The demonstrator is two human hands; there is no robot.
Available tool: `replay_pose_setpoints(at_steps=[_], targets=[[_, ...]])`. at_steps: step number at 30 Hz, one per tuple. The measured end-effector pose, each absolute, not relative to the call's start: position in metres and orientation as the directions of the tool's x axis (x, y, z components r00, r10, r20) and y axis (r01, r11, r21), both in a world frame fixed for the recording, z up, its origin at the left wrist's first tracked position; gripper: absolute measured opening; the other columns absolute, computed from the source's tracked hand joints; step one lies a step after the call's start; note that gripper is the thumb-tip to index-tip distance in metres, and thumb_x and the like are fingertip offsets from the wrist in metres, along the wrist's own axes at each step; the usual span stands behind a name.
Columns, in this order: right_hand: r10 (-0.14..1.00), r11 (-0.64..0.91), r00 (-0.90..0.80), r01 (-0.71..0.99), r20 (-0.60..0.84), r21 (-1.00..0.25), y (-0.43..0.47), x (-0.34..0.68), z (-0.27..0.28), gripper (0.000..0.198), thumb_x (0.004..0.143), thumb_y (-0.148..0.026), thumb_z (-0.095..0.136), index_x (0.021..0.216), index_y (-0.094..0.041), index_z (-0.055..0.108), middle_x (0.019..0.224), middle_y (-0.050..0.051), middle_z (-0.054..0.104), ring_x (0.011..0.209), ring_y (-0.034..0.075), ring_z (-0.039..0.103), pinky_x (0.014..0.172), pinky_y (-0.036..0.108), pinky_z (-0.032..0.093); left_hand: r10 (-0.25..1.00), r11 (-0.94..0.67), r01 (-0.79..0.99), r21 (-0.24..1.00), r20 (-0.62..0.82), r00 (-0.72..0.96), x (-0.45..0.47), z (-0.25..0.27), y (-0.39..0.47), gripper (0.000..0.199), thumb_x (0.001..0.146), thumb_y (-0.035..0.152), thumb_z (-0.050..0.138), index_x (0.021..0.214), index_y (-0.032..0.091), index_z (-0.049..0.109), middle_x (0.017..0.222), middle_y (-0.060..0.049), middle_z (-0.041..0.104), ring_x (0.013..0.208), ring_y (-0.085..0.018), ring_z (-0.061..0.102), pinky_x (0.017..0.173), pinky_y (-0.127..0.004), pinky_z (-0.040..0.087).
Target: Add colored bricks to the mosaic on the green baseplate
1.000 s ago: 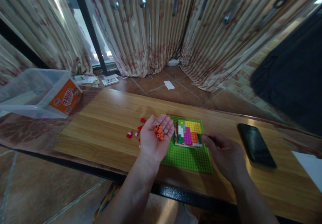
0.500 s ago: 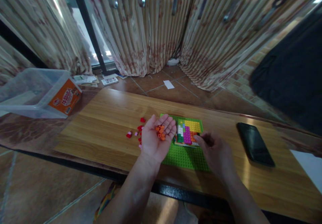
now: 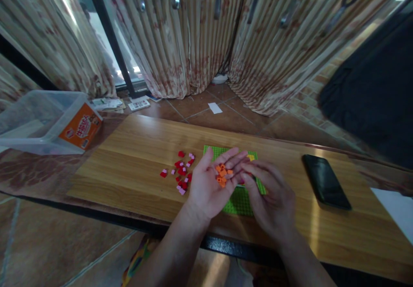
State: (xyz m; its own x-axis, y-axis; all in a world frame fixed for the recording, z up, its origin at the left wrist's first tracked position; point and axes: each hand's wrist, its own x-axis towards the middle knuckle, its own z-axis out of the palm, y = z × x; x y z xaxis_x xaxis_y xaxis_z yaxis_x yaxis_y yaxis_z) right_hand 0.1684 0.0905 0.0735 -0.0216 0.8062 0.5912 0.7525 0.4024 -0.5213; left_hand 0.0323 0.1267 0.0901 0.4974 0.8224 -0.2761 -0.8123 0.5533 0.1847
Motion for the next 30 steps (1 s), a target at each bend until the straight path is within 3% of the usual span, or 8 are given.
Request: replay_pose_setpoints(at_steps=[5,11,14,20,23,30], targets=[[0.812,0.433,-0.124,0.783,0.57,-0.446,0.096,0.16,0.073,0.022,0.088,-0.024,0.057,0.108,-0.023,0.066,0.117,0.009,0.057,0.11,0.023,0.053,0.094,0.043,0.046,0.803,0.585,-0.799,0.138,-0.237,0.547,0.032,0.09,0.125,0.049,0.092,0.047,0.039,0.106,0.007,0.064,0.114,-0.015,0.064,0.09,-0.014,0.063,0.073,-0.019,0.048],[0.801,0.457,-0.152,0.781,0.579,-0.427,0.096,0.159,0.071,0.016,0.087,-0.023,0.058,0.1,-0.023,0.068,0.11,0.007,0.059,0.104,0.022,0.055,0.09,0.043,0.047,0.804,0.582,-0.803,0.13,-0.237,0.545,0.031,0.089,0.125,0.051,0.091,0.049,0.039,0.107,0.007,0.063,0.109,-0.015,0.066,0.096,-0.017,0.062,0.084,-0.024,0.047],[0.813,0.431,-0.087,0.754,0.575,-0.496,0.095,0.16,0.071,0.013,0.087,-0.022,0.059,0.096,-0.023,0.068,0.104,0.006,0.062,0.099,0.02,0.057,0.086,0.039,0.049,0.804,0.582,-0.801,0.143,-0.254,0.538,0.03,0.089,0.125,0.052,0.091,0.05,0.04,0.109,0.006,0.062,0.111,-0.016,0.065,0.102,-0.019,0.062,0.089,-0.025,0.046],[0.84,0.272,0.215,0.627,0.498,-0.73,0.093,0.174,0.067,0.012,0.084,-0.026,0.064,0.095,-0.024,0.068,0.087,0.001,0.069,0.077,0.015,0.065,0.071,0.03,0.053,0.852,0.485,-0.854,0.186,-0.318,0.415,0.024,0.088,0.131,0.051,0.09,0.048,0.042,0.112,0.006,0.061,0.122,-0.019,0.061,0.12,-0.027,0.054,0.103,-0.037,0.04],[0.84,0.196,0.302,0.606,0.451,-0.771,0.093,0.185,0.066,0.02,0.084,-0.029,0.064,0.102,-0.023,0.068,0.091,0.003,0.072,0.079,0.016,0.067,0.071,0.031,0.054,0.87,0.446,-0.874,0.194,-0.324,0.372,0.02,0.087,0.134,0.049,0.089,0.046,0.044,0.113,0.006,0.061,0.122,-0.019,0.063,0.122,-0.027,0.054,0.105,-0.038,0.039],[0.844,0.267,0.104,0.769,0.526,-0.581,0.092,0.198,0.067,0.018,0.088,-0.029,0.058,0.1,-0.021,0.069,0.092,0.004,0.074,0.081,0.017,0.07,0.072,0.029,0.055,0.877,0.433,-0.88,0.194,-0.313,0.363,0.019,0.085,0.135,0.047,0.088,0.044,0.047,0.109,0.005,0.062,0.118,-0.019,0.065,0.12,-0.026,0.055,0.106,-0.037,0.039]])
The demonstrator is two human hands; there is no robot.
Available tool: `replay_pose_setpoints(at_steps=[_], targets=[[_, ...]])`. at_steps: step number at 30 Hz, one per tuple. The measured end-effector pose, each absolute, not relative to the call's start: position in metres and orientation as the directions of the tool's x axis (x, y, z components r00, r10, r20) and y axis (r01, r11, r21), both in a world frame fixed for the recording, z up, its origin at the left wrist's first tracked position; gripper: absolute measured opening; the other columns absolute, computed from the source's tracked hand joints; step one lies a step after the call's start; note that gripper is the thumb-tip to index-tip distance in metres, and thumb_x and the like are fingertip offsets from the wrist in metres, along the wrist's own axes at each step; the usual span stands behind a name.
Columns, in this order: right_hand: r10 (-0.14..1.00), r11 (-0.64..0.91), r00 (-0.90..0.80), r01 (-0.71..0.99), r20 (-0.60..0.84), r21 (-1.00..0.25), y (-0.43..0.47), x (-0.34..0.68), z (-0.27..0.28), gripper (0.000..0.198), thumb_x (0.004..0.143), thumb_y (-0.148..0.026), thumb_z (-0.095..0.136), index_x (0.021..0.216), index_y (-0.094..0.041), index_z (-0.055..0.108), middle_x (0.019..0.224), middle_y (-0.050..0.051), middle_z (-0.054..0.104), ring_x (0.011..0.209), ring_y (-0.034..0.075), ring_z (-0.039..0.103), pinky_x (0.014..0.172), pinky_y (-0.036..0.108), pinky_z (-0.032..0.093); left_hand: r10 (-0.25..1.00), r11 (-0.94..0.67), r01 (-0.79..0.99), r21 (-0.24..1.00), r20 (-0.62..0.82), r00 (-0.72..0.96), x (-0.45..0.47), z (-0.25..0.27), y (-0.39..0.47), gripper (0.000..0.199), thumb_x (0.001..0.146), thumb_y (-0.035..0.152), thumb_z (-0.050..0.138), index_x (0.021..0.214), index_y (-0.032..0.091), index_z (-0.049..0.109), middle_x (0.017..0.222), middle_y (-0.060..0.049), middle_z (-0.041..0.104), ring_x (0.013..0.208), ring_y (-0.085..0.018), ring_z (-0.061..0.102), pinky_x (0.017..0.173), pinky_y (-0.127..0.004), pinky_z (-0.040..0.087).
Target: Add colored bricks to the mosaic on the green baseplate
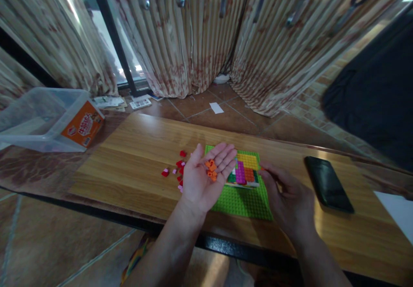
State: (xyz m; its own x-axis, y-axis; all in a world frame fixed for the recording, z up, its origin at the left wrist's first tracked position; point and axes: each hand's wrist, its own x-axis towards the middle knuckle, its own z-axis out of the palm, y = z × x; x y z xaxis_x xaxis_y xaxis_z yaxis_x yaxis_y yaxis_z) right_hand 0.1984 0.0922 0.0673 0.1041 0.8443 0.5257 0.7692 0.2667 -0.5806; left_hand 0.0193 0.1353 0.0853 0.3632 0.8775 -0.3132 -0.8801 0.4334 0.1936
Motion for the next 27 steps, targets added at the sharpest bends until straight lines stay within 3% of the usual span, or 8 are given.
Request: replay_pose_setpoints(at_steps=[6,10,14,21,27], targets=[[0.856,0.266,0.038,0.823,0.516,-0.502,0.086,0.201,0.066,0.017,0.09,-0.03,0.056,0.1,-0.021,0.066,0.088,0.004,0.072,0.077,0.016,0.069,0.069,0.028,0.055,0.876,0.43,-0.879,0.207,-0.331,0.35,0.019,0.086,0.136,0.046,0.089,0.044,0.046,0.106,0.006,0.064,0.115,-0.018,0.066,0.119,-0.026,0.056,0.105,-0.037,0.04],[0.864,0.33,-0.018,0.775,0.504,-0.538,0.084,0.201,0.058,0.014,0.088,-0.029,0.057,0.098,-0.025,0.067,0.105,0.004,0.068,0.098,0.019,0.063,0.085,0.036,0.051,0.875,0.431,-0.877,0.211,-0.335,0.35,0.018,0.087,0.137,0.046,0.089,0.044,0.044,0.106,0.006,0.064,0.113,-0.018,0.067,0.118,-0.025,0.057,0.105,-0.037,0.04],[0.883,0.249,0.107,0.72,0.458,-0.648,0.082,0.199,0.043,0.011,0.084,-0.034,0.062,0.09,-0.031,0.071,0.119,0.003,0.06,0.105,0.022,0.058,0.087,0.043,0.048,0.875,0.434,-0.876,0.209,-0.33,0.354,0.017,0.087,0.138,0.046,0.089,0.044,0.044,0.104,0.006,0.064,0.112,-0.018,0.067,0.117,-0.025,0.057,0.105,-0.037,0.04],[0.92,0.083,0.308,0.455,0.244,-0.886,0.079,0.19,0.027,0.013,0.075,-0.04,0.07,0.082,-0.03,0.074,0.127,0.004,0.056,0.12,0.027,0.051,0.103,0.053,0.036,0.879,0.422,-0.881,0.212,-0.335,0.34,0.016,0.087,0.139,0.047,0.089,0.045,0.045,0.104,0.005,0.065,0.112,-0.018,0.067,0.115,-0.025,0.059,0.104,-0.036,0.041],[0.933,0.004,0.354,0.161,0.062,-0.987,0.08,0.186,0.018,0.017,0.07,-0.038,0.075,0.084,-0.027,0.075,0.129,0.004,0.056,0.124,0.026,0.049,0.105,0.052,0.037,0.881,0.415,-0.888,0.198,-0.331,0.338,0.013,0.089,0.139,0.045,0.088,0.044,0.046,0.104,0.006,0.065,0.11,-0.018,0.068,0.114,-0.025,0.059,0.103,-0.036,0.041]])
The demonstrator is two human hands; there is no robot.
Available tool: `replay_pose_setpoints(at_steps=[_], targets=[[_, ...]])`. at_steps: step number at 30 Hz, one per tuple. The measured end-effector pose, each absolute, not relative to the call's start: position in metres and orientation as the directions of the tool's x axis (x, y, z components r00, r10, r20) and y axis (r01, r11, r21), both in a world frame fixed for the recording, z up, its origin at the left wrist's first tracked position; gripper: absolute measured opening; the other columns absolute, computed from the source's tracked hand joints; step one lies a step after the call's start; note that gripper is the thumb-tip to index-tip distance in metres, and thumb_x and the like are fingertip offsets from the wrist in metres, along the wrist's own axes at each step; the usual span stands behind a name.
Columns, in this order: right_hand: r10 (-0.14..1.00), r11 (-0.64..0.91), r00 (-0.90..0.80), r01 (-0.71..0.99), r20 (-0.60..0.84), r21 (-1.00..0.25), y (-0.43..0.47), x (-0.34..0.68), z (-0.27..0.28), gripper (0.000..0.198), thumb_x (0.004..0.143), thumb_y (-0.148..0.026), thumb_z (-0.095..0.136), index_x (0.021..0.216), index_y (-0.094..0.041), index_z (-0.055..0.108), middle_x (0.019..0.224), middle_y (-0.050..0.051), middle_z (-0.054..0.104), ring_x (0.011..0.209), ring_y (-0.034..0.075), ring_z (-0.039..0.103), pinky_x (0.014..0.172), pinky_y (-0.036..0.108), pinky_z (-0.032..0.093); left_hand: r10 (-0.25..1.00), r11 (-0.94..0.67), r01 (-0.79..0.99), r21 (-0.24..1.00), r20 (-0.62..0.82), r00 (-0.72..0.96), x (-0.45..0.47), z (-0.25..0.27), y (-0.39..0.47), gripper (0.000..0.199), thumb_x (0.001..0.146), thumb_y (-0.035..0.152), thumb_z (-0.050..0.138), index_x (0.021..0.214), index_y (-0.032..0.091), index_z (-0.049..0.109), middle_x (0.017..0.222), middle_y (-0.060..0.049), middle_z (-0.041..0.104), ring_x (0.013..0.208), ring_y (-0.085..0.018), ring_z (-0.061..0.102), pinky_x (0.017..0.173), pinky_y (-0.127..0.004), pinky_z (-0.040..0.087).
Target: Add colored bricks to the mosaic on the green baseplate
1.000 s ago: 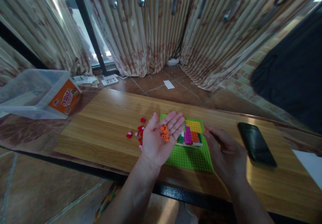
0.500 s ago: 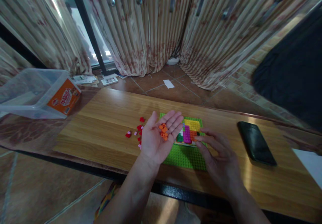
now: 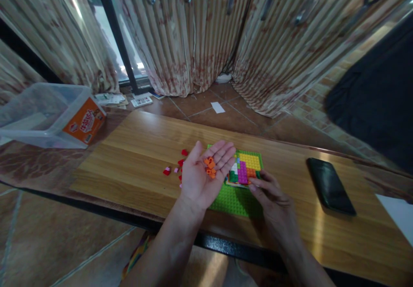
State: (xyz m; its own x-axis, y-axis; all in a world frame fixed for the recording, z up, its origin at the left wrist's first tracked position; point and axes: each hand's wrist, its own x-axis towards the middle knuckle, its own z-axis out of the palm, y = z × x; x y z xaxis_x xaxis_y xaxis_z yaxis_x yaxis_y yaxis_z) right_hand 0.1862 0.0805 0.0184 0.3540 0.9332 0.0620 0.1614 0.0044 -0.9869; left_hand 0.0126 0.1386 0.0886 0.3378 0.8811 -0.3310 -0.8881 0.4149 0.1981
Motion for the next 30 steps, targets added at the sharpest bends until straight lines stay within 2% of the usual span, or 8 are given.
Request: replay_pose_setpoints(at_steps=[11,16,30], targets=[[0.918,0.008,0.395,0.032,0.02,-0.999,0.086,0.185,0.017,0.018,0.065,-0.033,0.08,0.079,-0.025,0.073,0.118,0.004,0.062,0.12,0.025,0.053,0.1,0.049,0.042,0.879,0.418,-0.884,0.21,-0.341,0.334,0.013,0.088,0.137,0.045,0.088,0.044,0.047,0.104,0.005,0.064,0.11,-0.018,0.067,0.115,-0.025,0.058,0.103,-0.036,0.041],[0.913,0.008,0.408,-0.027,-0.003,-1.0,0.088,0.183,0.019,0.019,0.061,-0.032,0.082,0.075,-0.025,0.073,0.113,0.003,0.063,0.115,0.023,0.055,0.101,0.047,0.039,0.876,0.423,-0.88,0.217,-0.345,0.336,0.017,0.088,0.137,0.046,0.088,0.045,0.046,0.103,0.005,0.065,0.108,-0.018,0.068,0.115,-0.025,0.058,0.103,-0.035,0.041],[0.919,0.022,0.39,0.117,0.066,-0.993,0.091,0.186,0.017,0.02,0.064,-0.036,0.079,0.074,-0.021,0.07,0.109,0.006,0.063,0.112,0.025,0.056,0.094,0.048,0.043,0.858,0.466,-0.854,0.231,-0.355,0.372,0.025,0.086,0.134,0.046,0.088,0.046,0.045,0.105,0.007,0.065,0.114,-0.018,0.066,0.119,-0.025,0.056,0.104,-0.036,0.04]])
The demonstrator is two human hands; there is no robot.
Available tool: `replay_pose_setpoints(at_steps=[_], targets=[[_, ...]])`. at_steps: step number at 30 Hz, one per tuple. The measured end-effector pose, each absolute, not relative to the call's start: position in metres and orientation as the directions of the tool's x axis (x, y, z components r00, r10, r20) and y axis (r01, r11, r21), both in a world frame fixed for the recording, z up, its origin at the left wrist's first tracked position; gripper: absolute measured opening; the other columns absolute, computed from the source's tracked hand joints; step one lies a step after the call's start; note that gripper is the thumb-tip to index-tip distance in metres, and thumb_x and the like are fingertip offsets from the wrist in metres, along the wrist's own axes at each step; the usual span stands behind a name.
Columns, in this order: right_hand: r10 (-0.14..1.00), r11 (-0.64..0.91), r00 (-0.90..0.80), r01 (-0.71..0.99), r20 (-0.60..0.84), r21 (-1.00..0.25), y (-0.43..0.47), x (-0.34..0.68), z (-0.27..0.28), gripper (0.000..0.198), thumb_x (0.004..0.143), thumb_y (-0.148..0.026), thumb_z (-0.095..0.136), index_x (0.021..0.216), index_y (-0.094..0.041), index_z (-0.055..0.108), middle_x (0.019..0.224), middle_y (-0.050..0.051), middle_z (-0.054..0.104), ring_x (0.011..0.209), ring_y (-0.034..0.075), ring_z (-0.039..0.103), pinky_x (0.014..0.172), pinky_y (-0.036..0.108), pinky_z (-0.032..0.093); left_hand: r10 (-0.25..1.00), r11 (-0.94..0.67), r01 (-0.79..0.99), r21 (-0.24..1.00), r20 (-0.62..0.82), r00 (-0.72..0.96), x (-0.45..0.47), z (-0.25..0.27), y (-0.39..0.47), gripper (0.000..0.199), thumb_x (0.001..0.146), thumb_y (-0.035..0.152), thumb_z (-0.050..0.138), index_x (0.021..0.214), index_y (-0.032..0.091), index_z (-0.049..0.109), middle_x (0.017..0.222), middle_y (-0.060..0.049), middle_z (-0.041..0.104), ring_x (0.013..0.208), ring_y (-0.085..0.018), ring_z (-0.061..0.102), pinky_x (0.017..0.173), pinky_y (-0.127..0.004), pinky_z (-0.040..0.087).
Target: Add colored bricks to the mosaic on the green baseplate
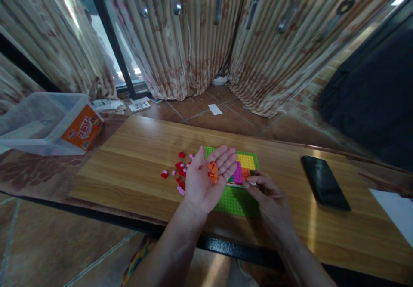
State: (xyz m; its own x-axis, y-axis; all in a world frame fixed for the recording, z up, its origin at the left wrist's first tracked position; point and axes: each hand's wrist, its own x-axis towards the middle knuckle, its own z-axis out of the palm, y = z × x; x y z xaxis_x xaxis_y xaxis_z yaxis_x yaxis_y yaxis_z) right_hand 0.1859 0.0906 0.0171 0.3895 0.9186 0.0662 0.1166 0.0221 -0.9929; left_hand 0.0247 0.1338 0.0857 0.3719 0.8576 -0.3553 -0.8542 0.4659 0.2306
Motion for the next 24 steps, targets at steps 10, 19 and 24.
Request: replay_pose_setpoints(at_steps=[10,19,24], targets=[[0.842,0.349,0.096,0.653,0.53,-0.673,0.073,0.159,0.069,0.013,0.083,-0.026,0.064,0.094,-0.029,0.07,0.111,0.004,0.06,0.105,0.021,0.057,0.092,0.042,0.047,0.855,0.495,-0.837,0.231,-0.301,0.423,0.031,0.087,0.129,0.051,0.089,0.05,0.043,0.106,0.007,0.064,0.115,-0.018,0.065,0.118,-0.025,0.056,0.104,-0.034,0.039],[0.902,0.252,0.095,0.675,0.42,-0.693,0.078,0.136,0.07,0.007,0.079,-0.031,0.067,0.084,-0.027,0.07,0.099,0.004,0.061,0.098,0.023,0.057,0.086,0.042,0.049,0.876,0.465,-0.837,0.288,-0.29,0.386,0.039,0.088,0.126,0.052,0.09,0.052,0.04,0.103,0.009,0.065,0.112,-0.017,0.066,0.113,-0.024,0.059,0.103,-0.032,0.038],[0.903,0.272,0.081,0.653,0.422,-0.707,0.078,0.133,0.07,0.007,0.082,-0.027,0.063,0.086,-0.027,0.069,0.1,0.004,0.063,0.101,0.022,0.057,0.089,0.042,0.047,0.883,0.45,-0.844,0.291,-0.285,0.372,0.041,0.087,0.125,0.051,0.09,0.05,0.04,0.103,0.008,0.066,0.11,-0.016,0.067,0.109,-0.023,0.061,0.102,-0.032,0.039]])
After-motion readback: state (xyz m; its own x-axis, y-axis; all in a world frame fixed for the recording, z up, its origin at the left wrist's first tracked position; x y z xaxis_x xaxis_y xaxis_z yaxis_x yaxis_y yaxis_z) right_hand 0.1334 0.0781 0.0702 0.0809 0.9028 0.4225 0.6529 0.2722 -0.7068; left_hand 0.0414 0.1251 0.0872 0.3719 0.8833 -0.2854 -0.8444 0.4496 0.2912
